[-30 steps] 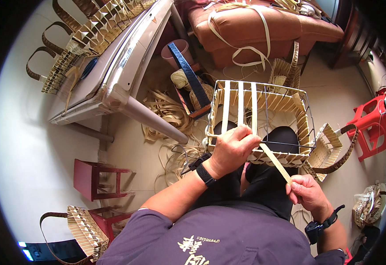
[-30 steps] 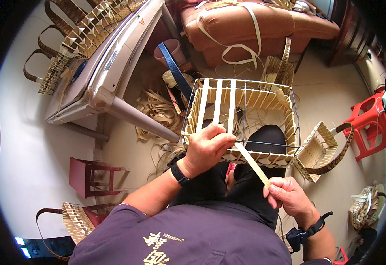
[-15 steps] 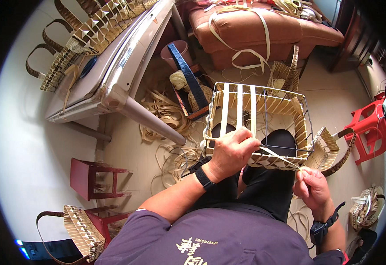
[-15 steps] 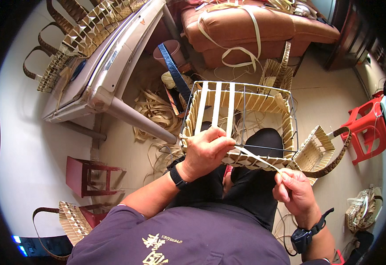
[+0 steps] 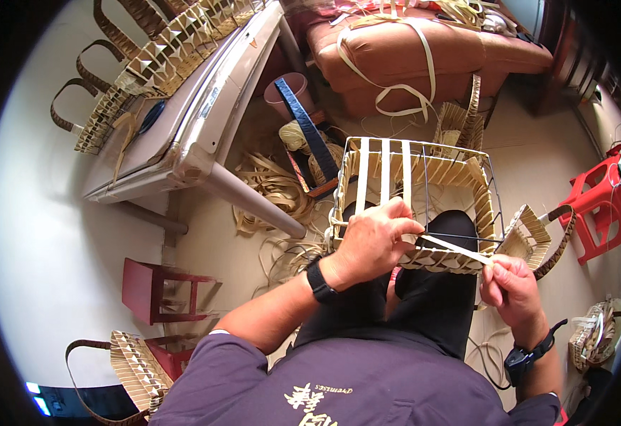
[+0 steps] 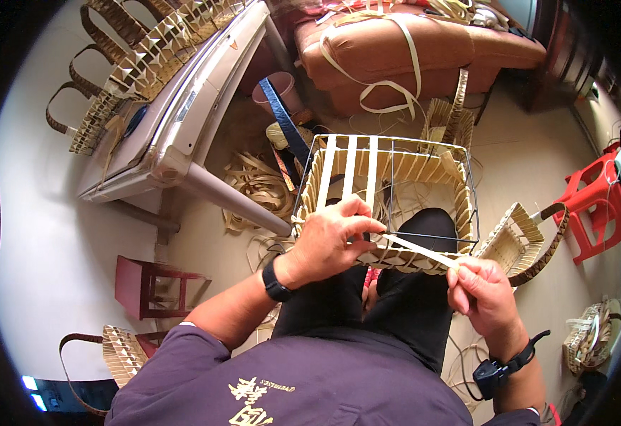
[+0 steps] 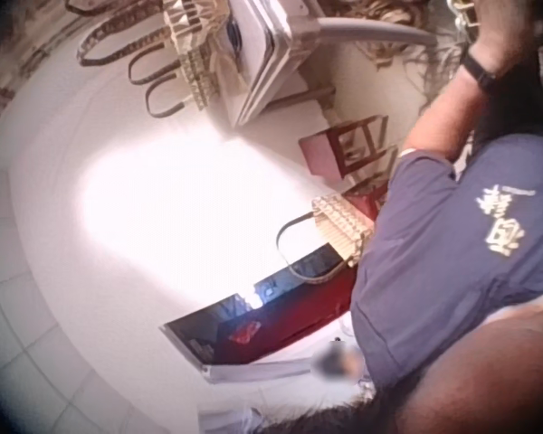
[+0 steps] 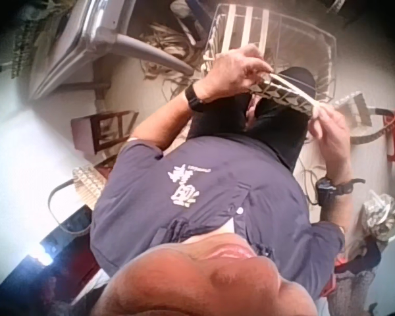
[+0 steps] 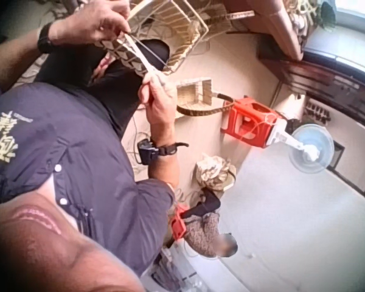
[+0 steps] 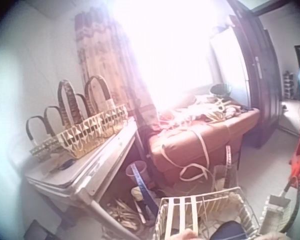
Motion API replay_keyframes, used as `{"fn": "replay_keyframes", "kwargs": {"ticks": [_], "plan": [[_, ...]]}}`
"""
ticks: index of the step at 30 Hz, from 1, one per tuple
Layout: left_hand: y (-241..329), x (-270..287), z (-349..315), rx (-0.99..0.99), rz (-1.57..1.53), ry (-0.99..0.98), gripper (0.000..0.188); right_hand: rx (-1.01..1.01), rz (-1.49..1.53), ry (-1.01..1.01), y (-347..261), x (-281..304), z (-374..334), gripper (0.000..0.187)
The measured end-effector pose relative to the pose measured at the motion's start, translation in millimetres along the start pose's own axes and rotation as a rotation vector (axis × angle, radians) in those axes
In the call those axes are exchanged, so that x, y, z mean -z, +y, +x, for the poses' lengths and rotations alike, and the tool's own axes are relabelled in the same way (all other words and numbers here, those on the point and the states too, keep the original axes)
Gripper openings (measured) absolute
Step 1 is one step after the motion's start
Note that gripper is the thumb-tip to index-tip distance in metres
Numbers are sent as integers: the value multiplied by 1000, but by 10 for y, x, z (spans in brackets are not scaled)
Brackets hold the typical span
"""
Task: The person weaves a basket by threading long strips of bamboo through a wire frame, pulling them tight and folding them over the edges.
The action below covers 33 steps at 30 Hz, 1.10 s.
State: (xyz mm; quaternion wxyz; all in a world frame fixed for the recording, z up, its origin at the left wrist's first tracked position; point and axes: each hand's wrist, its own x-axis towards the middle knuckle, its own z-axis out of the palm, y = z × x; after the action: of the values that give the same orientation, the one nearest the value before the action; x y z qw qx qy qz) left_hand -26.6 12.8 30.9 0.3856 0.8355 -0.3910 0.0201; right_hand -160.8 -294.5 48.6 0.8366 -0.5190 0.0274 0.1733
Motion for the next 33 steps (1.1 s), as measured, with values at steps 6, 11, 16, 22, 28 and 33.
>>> {"fn": "replay_keyframes", "kwargs": {"ticks": [6,11,16,22,28,33], "plan": [[230,615,420,-137,76,-209,38,-124,78,-43,-413,-162,209,28],[560,503,880,-181,203,-403,20,-128,-70,-19,-856,-355,471,27],[445,563,1368,-240,337,-340,12,-125,-503,-10,-1843,-99,527,26],[304,568,1810,-136,227,-392,16,177,-1047,214,-2815,458,790,34],[-74,625,2215,46,282,-385,22,420,-1264,152,-2884,333,1631,49],[-484,670,2411,144,129,-541,25,381,-1114,217,-2573,525,2371,36]]}}
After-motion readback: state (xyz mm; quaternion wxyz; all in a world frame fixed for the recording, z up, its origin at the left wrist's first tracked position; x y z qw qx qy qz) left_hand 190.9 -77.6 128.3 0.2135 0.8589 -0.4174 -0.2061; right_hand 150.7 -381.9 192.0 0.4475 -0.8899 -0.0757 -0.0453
